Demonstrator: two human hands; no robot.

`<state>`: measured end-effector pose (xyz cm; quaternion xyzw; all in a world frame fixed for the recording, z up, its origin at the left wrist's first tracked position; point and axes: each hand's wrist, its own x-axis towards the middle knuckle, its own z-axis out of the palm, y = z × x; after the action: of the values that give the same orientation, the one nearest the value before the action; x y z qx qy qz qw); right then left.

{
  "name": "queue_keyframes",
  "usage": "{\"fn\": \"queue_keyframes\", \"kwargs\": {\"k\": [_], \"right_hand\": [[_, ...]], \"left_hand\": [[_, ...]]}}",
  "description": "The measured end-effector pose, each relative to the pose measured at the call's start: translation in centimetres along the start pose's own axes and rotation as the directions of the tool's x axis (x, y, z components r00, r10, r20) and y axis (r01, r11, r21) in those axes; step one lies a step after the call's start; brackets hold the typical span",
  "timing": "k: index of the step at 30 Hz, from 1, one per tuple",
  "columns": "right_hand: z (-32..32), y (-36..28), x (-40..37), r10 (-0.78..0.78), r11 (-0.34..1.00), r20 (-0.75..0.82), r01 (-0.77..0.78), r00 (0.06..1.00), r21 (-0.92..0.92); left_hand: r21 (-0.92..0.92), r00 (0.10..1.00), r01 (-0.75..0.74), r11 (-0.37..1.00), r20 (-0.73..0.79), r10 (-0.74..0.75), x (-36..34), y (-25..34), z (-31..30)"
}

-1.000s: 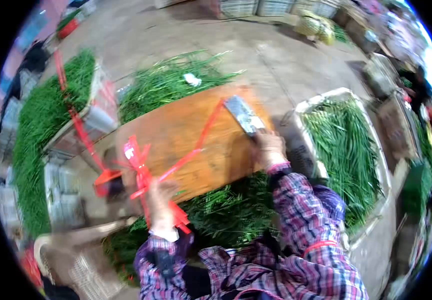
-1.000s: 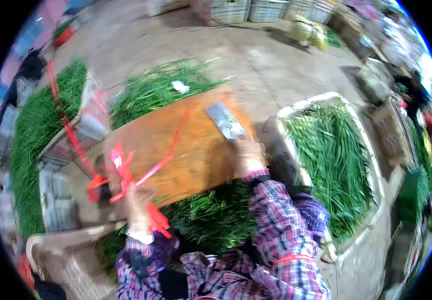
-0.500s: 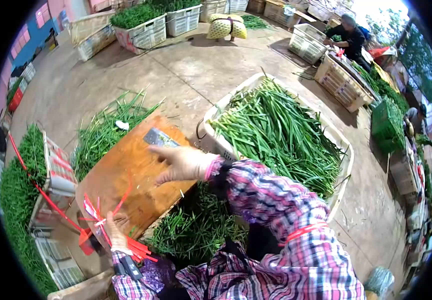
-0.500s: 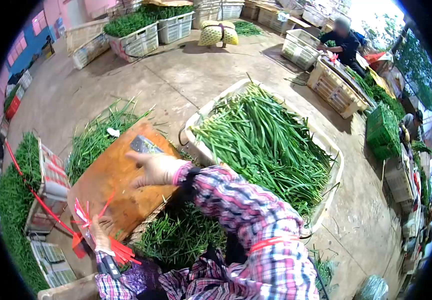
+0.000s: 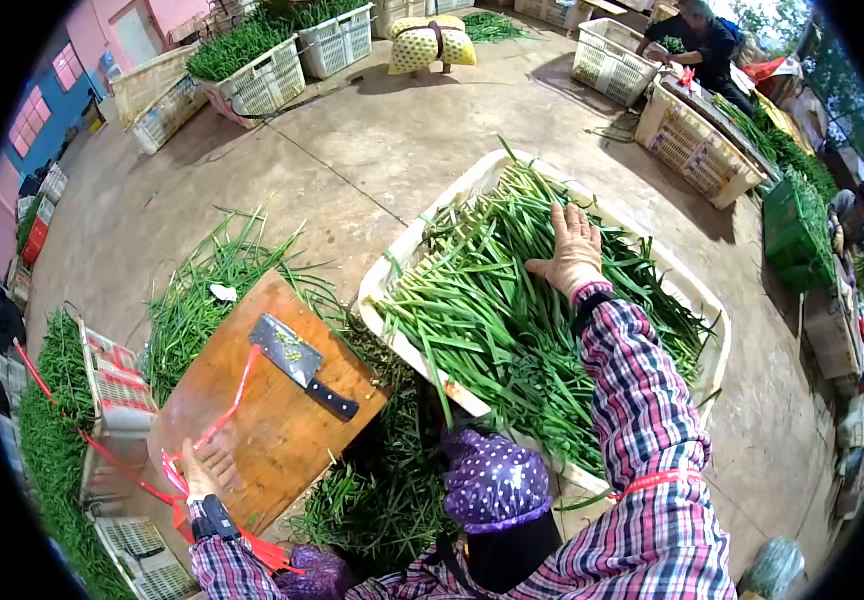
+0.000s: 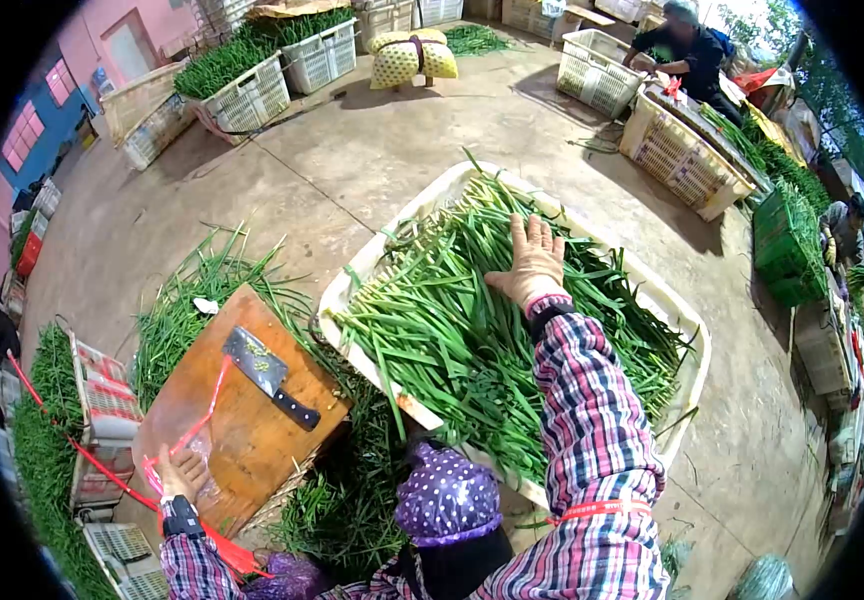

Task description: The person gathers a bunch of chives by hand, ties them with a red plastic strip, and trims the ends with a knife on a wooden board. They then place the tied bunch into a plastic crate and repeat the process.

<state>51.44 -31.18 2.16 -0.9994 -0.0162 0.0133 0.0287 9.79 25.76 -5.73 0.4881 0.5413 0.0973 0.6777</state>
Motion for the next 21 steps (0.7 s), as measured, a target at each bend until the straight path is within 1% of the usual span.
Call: {"fn": "queue_keyframes", "kwargs": {"k": [1,2,3,4,5,6,7,8,9,10,11,12,14,15,16,18,20,21], "right_hand": [[0.4,0.7,0.7,0.004,1.000,0.018,-0.004,1.000,0.018],[0.7,1.6,1.3,0.005,0.999,0.036,-0.007,0.999,0.039],[0.9,2.5,1.9,0.018,0.997,0.047,-0.021,0.999,0.075],[0.8,3.5,2.4,0.018,0.987,0.072,-0.030,0.997,0.159],[1.2,4.7,2.9,0.020,0.961,0.116,-0.051,0.993,0.273],[1.7,5.6,3.5,0.016,0.921,0.158,-0.076,0.987,0.382],[1.6,5.4,3.8,0.037,0.934,0.168,-0.094,0.985,0.344],[1.6,5.2,3.9,0.034,0.933,0.169,-0.092,0.985,0.348],[1.7,4.8,3.8,0.036,0.950,0.182,-0.090,0.983,0.299],[1.8,4.0,3.5,0.036,0.964,0.196,-0.086,0.980,0.250],[2.3,3.2,2.8,0.022,0.982,0.135,-0.047,0.991,0.183],[3.5,2.9,2.1,-0.029,0.987,0.013,0.027,0.999,0.158],[2.3,1.7,1.2,0.076,0.987,0.122,-0.092,0.990,0.132],[2.4,1.5,1.1,0.087,0.990,0.093,-0.097,0.992,0.106],[3.1,1.5,1.2,0.076,0.992,0.024,-0.078,0.997,0.098],[3.6,2.2,1.3,0.040,0.989,-0.033,-0.035,0.999,0.144],[4.4,2.9,0.7,0.042,0.979,-0.129,-0.015,0.991,0.205],[4.8,3.5,0.1,0.006,0.971,-0.206,0.044,0.979,0.236]], "left_hand": [[0.000,0.999,0.032,0.999,0.030,-0.032,-0.4,0.1,0.5],[0.005,0.999,0.033,0.999,0.023,-0.033,-1.2,0.2,1.1],[0.036,0.996,0.078,0.996,0.033,-0.080,-2.3,0.1,1.7],[0.066,0.991,0.122,0.990,0.041,-0.125,-3.2,-0.1,2.4],[0.136,0.994,0.102,0.985,0.018,-0.105,-4.0,-0.6,2.7],[0.137,0.995,0.100,0.986,0.008,-0.102,-5.0,-1.1,3.0],[0.175,0.991,0.092,0.980,0.079,-0.107,-6.0,-1.5,3.1],[0.212,0.981,0.082,0.974,0.153,-0.116,-6.6,-1.9,3.2],[0.101,0.935,0.121,0.988,0.323,-0.147,-6.5,-2.2,2.8],[0.102,0.936,0.122,0.987,0.319,-0.149,-8.0,-1.6,4.9],[0.065,0.883,0.069,0.995,0.460,-0.091,-11.0,-0.2,9.2],[0.019,0.808,0.019,1.000,0.588,-0.026,-13.4,1.0,13.5],[0.042,0.660,-0.131,0.991,0.749,0.055,-15.8,3.1,20.7],[0.014,0.598,-0.154,0.988,0.798,0.082,-16.7,3.5,24.5],[-0.016,0.530,-0.175,0.984,0.841,0.108,-17.3,3.6,28.1],[-0.011,0.430,-0.170,0.985,0.899,0.084,-17.5,3.5,34.0],[-0.039,0.340,-0.073,0.997,0.938,0.062,-17.5,2.4,38.8],[-0.038,0.296,-0.147,0.988,0.952,0.081,-17.3,1.6,40.7]]}}
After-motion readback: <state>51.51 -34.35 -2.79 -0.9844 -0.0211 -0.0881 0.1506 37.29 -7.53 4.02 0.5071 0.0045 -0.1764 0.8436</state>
